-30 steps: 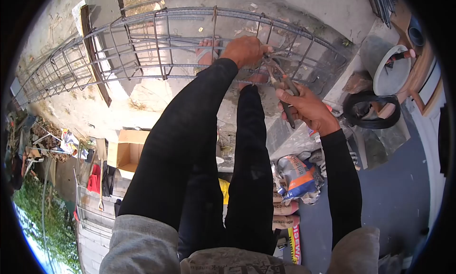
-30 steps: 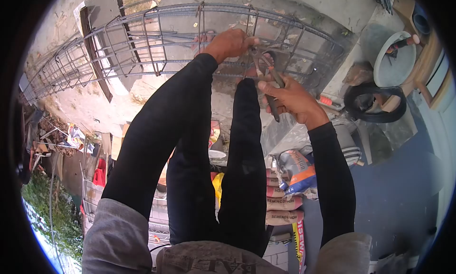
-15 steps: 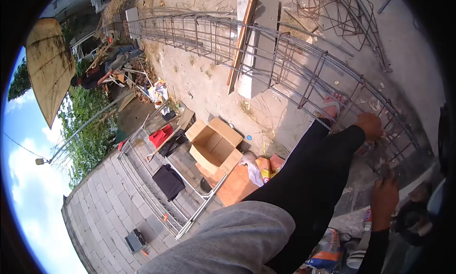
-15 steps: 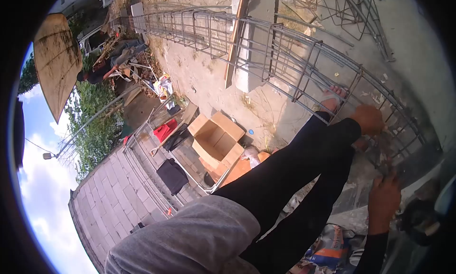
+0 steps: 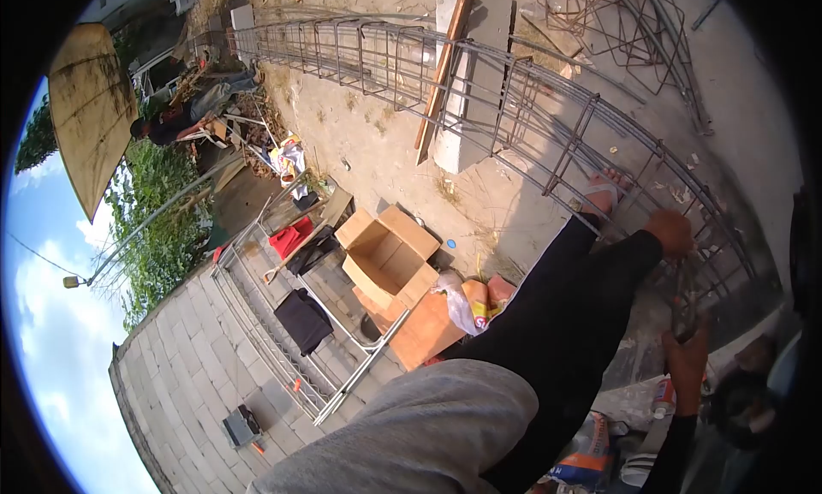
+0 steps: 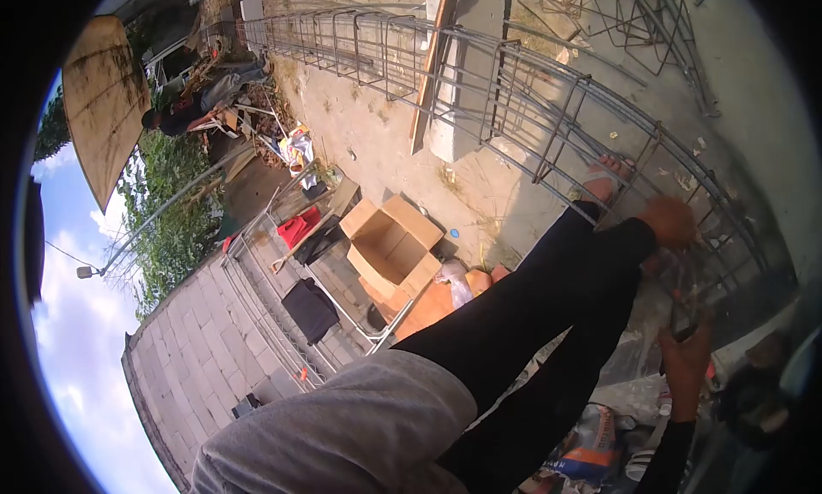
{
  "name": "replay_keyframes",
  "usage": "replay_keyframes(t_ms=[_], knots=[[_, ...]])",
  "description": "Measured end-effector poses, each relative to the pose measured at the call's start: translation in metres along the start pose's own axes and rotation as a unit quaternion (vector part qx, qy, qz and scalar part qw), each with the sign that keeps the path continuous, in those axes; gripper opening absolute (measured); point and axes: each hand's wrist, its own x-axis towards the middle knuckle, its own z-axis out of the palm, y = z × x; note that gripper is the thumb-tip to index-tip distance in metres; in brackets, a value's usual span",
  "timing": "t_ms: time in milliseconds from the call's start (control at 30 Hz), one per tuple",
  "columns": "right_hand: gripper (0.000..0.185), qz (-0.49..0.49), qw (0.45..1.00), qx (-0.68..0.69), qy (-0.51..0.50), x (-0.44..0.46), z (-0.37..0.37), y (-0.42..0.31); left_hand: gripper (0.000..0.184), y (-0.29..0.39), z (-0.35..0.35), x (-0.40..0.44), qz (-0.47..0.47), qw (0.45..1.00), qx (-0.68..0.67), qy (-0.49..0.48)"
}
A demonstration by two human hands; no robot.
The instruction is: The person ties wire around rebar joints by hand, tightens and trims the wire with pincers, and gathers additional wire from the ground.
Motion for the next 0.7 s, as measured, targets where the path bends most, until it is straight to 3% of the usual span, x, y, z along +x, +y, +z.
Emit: replay_keyframes(t_ms=[67, 167, 267, 300, 333, 367, 400, 433, 467, 500, 567, 600, 667, 700], knots=[[0.062, -0.011, 0.958, -0.272, 0.089, -0.007, -0.004, -0.021, 0.033, 0.007, -0.016, -0.009, -0.026, 0.999, -0.032, 0.002], [0.055, 0.037, 0.92, -0.388, 0.05, -0.006, -0.012, -0.045, 0.039, 0.007, -0.019, -0.012, -0.042, 0.997, -0.062, -0.006], [0.048, 0.056, 0.946, -0.319, -0.018, 0.005, -0.02, -0.053, 0.048, 0.009, -0.027, -0.009, -0.047, 0.998, -0.027, -0.045], [0.043, -0.026, 0.989, -0.143, 0.0, 0.012, -0.002, -0.032, 0.042, 0.006, -0.02, -0.006, -0.03, 0.999, -0.007, -0.044], [0.043, 0.063, 0.993, 0.054, -0.088, 0.016, -0.005, -0.022, 0.036, -0.001, -0.015, -0.005, 0.003, 0.999, 0.022, -0.042], [0.043, 0.186, 0.927, 0.275, -0.175, 0.013, -0.006, -0.022, 0.03, -0.006, -0.014, -0.004, 0.04, 0.997, 0.052, -0.04], [0.043, 0.285, 0.802, 0.481, -0.212, 0.003, -0.006, -0.02, 0.026, -0.006, -0.01, -0.006, 0.075, 0.994, 0.065, -0.038], [0.044, 0.306, 0.745, 0.557, -0.203, -0.005, -0.004, -0.021, 0.026, -0.005, -0.012, -0.003, 0.046, 0.994, 0.074, -0.073], [0.046, 0.297, 0.772, 0.526, -0.197, -0.002, 0.001, -0.013, 0.029, -0.003, -0.022, -0.012, 0.136, 0.985, 0.1, -0.031], [0.047, 0.294, 0.794, 0.492, -0.202, -0.003, 0.0, -0.01, 0.032, -0.011, -0.014, -0.009, 0.153, 0.985, 0.08, -0.005], [0.05, 0.183, 0.948, 0.231, -0.121, -0.002, -0.022, -0.037, 0.04, 0.0, -0.031, -0.007, 0.08, 0.99, 0.054, -0.105], [0.052, 0.119, 0.985, 0.092, -0.086, -0.003, -0.028, -0.046, 0.043, 0.0, -0.029, -0.005, 0.076, 0.991, 0.053, -0.099], [0.057, 0.044, 0.987, -0.156, -0.004, -0.005, -0.027, -0.047, 0.05, -0.003, -0.024, -0.001, 0.063, 0.993, 0.057, -0.086], [0.061, 0.002, 0.96, -0.276, 0.038, -0.006, -0.028, -0.045, 0.055, -0.006, -0.018, 0.004, 0.047, 0.996, 0.029, -0.076]])
